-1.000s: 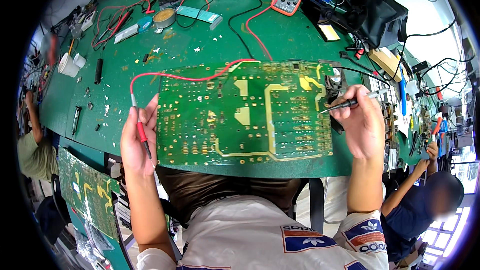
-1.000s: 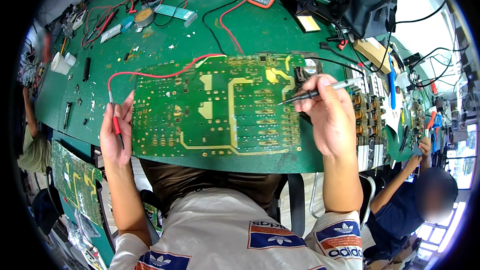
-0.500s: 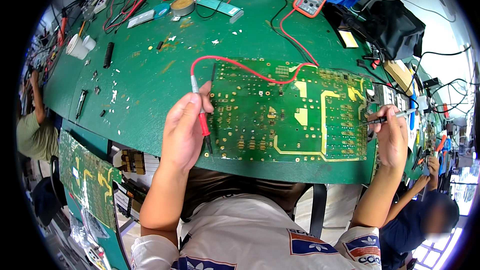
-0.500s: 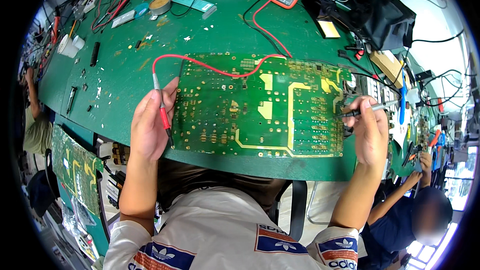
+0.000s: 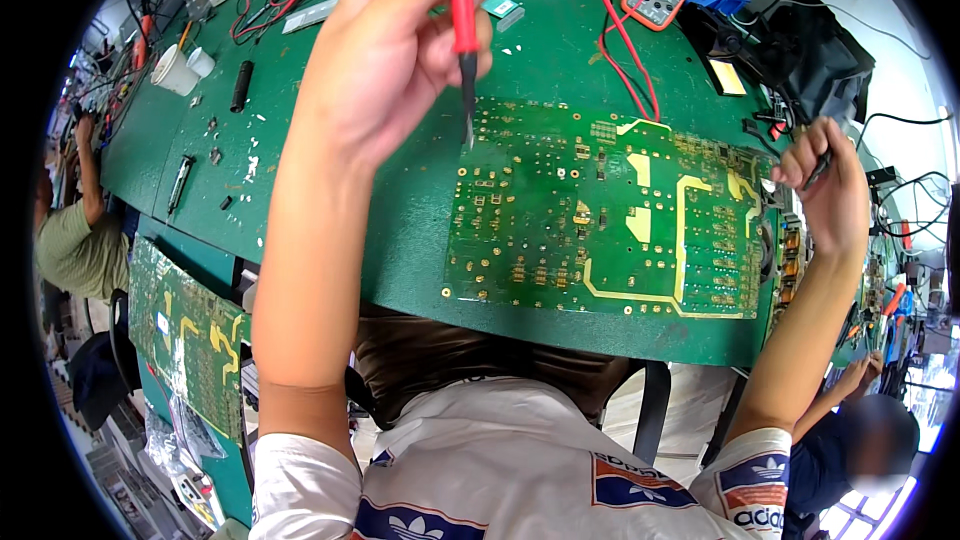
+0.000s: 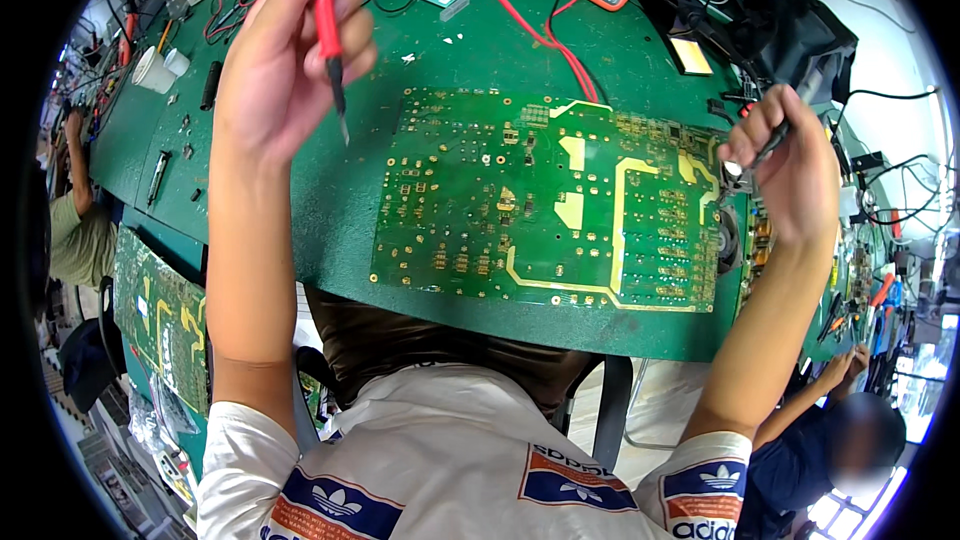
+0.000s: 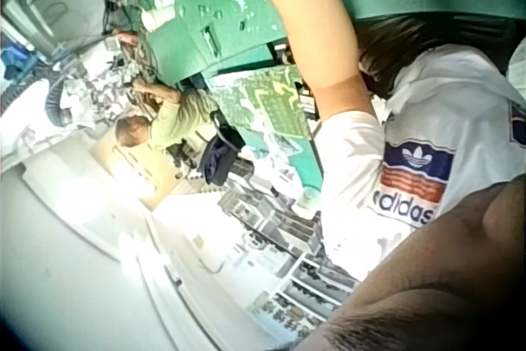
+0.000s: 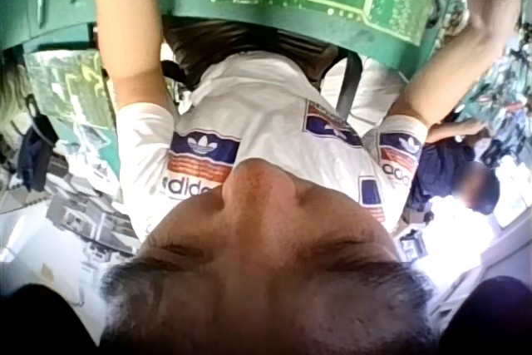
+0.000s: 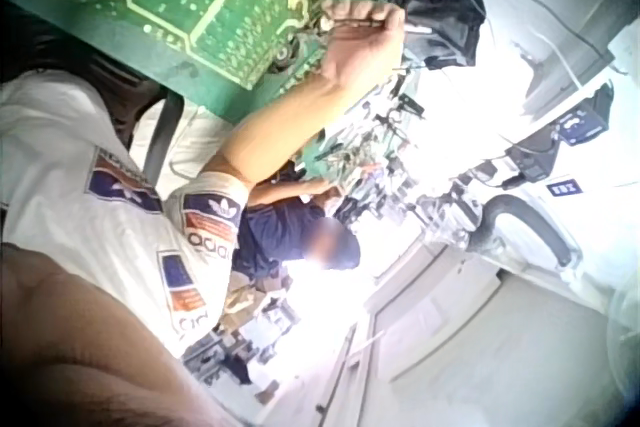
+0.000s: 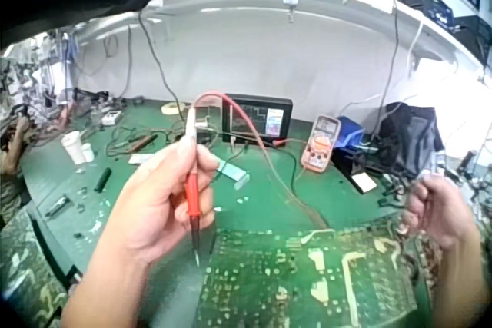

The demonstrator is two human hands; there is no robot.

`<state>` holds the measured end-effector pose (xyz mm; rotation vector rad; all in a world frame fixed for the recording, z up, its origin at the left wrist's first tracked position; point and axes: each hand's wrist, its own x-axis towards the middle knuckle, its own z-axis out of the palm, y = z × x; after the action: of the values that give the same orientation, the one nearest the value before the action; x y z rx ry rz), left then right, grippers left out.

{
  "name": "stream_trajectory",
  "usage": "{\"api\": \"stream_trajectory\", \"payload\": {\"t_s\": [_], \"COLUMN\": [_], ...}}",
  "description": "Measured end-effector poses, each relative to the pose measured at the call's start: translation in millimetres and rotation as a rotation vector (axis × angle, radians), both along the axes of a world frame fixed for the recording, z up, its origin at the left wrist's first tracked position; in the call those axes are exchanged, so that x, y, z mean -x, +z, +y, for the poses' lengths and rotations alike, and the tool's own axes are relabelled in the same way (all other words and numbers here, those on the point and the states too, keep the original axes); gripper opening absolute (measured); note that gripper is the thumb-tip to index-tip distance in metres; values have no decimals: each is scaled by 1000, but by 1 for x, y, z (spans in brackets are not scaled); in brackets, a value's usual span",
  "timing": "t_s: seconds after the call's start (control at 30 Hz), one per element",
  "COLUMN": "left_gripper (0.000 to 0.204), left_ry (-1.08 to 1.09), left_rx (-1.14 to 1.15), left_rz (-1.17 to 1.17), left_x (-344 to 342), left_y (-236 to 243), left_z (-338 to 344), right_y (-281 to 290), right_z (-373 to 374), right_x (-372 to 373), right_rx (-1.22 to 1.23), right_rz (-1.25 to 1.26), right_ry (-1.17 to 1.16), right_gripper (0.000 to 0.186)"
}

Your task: The person tests components on a green circuit board using multimeter probes, touching the tips to various soldered points and pointing at specific chips on the board.

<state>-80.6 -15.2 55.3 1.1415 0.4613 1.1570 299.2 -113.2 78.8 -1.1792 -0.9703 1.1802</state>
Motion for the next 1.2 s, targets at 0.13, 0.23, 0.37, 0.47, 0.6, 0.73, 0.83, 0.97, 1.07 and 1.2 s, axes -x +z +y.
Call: {"api": "stream_trajectory", "payload": {"t_s": [0.13,0.23,0.37,0.47,0.6,0.73,0.83,0.97,1.07,1.2], "left_gripper": [36,37,38,33,30,34,32,33,24,22], "left_ry": [42,101,150,180,39,43,-18,-200,-283,-350], "left_rx": [-15,-1,1,-18,-78,-66,-24,61,178,208], "left_rz": [63,39,-118,-332,-399,-126,96,212,297,444], "left_x": [-13,-17,1,24,39,-9,-35,-41,-47,-49], "left_y": [-4,-18,-26,-30,-31,-47,-58,-60,-64,-69], "left_z": [18,20,37,58,67,30,7,-18,-29,-24], "right_y": [-2,-19,-13,-7,-35,-57,-69,-76,-82,-63], "right_z": [33,41,39,25,-5,-35,-45,-57,-59,-58], "right_x": [-87,-118,-71,8,70,90,99,110,110,98], "right_rx": [247,-15,-59,-200,-135,-169,-115,-66,-84,-101], "right_rz": [-576,-1708,-452,194,43,-293,-311,-239,-370,-393], "right_ry": [-99,-385,-61,121,175,109,157,102,84,185], "right_gripper": [37,41,37,37,50,35,25,20,17,18]}}
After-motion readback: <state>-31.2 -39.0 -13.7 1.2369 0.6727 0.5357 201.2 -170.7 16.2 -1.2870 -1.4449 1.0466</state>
